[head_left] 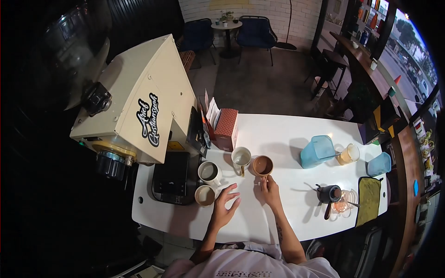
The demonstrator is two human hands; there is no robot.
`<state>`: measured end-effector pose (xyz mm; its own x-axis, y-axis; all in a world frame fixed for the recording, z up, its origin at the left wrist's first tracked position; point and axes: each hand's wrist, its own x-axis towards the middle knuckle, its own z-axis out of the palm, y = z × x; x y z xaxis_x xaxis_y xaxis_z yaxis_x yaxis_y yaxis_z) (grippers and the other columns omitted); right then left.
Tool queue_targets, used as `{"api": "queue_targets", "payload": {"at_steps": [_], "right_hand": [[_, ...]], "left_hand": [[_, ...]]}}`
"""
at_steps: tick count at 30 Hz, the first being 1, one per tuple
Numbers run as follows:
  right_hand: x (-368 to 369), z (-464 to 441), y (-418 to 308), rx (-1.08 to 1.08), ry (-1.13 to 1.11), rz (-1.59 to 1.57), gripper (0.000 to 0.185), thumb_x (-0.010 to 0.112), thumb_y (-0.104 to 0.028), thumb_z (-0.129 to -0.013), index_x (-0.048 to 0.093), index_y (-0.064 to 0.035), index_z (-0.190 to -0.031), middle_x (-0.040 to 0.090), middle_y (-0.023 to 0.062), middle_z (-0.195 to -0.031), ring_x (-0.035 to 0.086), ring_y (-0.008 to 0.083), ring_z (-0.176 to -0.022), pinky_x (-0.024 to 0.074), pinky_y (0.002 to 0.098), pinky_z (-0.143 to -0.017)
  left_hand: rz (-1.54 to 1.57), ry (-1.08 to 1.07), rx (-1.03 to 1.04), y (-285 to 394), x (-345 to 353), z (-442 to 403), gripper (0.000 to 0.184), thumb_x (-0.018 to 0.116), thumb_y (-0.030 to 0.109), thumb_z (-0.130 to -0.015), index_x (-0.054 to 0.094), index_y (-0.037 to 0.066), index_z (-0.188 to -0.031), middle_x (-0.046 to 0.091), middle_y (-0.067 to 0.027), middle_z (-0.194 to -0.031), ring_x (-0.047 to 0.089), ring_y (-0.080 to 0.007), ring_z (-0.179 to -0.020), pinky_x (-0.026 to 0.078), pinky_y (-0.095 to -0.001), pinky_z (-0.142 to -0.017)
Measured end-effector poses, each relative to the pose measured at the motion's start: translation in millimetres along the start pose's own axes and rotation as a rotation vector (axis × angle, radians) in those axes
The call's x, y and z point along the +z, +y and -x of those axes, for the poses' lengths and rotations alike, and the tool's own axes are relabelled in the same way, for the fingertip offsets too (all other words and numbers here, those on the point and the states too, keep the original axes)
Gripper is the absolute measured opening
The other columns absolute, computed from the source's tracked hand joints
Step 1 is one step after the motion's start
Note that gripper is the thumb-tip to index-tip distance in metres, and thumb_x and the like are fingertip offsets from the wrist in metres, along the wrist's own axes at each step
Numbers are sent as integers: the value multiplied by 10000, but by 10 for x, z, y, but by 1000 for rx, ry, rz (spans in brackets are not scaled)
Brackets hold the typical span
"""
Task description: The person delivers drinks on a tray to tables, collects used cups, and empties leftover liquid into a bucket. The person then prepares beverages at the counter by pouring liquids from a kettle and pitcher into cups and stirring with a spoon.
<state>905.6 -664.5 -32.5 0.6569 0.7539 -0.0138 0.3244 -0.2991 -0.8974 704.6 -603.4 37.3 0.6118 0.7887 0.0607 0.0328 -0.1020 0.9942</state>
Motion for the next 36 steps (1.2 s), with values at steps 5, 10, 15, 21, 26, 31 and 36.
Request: {"api": "queue_targets", "payload": {"at_steps": [5,10,15,21,26,31,36], "right_hand": [[24,-111,-48,19,-10,-2,310,483,-265,-1040,537,26,-945,548,118,-630,503,188,-540,420,356,-532],[76,-195,30,6,21,-15,309,494,-271,-1038,541,18,-942,553,103,-622,510,170,-536,416,344,-522],[-43,-37,-31,48,15,-153,194,570,-173,-1002,490,-19,-1087,565,57,-641,525,101,-583,413,274,-523],[-248,457,-112,43,32,-252,155,569,-95,-985,491,-18,-1094,569,33,-741,538,70,-647,406,225,-550],[-143,812,17,41,-60,-330,114,586,-80,-969,534,2,-1028,548,1,-777,519,43,-661,393,205,-557],[-218,912,-188,71,-147,-275,105,600,-90,-968,555,5,-974,504,-19,-772,467,27,-652,379,199,-550],[-233,876,-73,-18,-61,-259,129,593,-115,-979,562,7,-950,514,-22,-750,454,30,-636,375,204,-549]], "left_hand": [[-2,-20,-16,-10,-18,-50,484,649,7,-914,472,-13,-1365,560,-151,-1360,662,-228,-1109,509,-360,-989],[6,-24,-3,-57,-1,-84,463,651,28,-917,493,-14,-1350,584,-152,-1328,674,-225,-1077,521,-356,-963],[-16,-10,45,32,9,-78,405,665,30,-904,549,-25,-1288,630,-161,-1246,667,-245,-1076,513,-350,-956],[-541,304,184,185,-330,-69,371,689,32,-868,608,13,-1229,652,-164,-1148,595,-323,-1151,442,-400,-1007],[-666,403,191,152,-668,-283,510,694,157,-886,512,32,-1345,591,-187,-1242,544,-365,-1214,424,-438,-1028],[-825,216,163,-107,-776,-563,717,712,265,-882,361,0,-1448,458,-279,-1377,479,-441,-1249,410,-462,-1043],[-838,102,-34,-124,-720,-700,791,715,324,-871,322,-14,-1468,434,-294,-1397,445,-456,-1283,396,-474,-1061]]}}
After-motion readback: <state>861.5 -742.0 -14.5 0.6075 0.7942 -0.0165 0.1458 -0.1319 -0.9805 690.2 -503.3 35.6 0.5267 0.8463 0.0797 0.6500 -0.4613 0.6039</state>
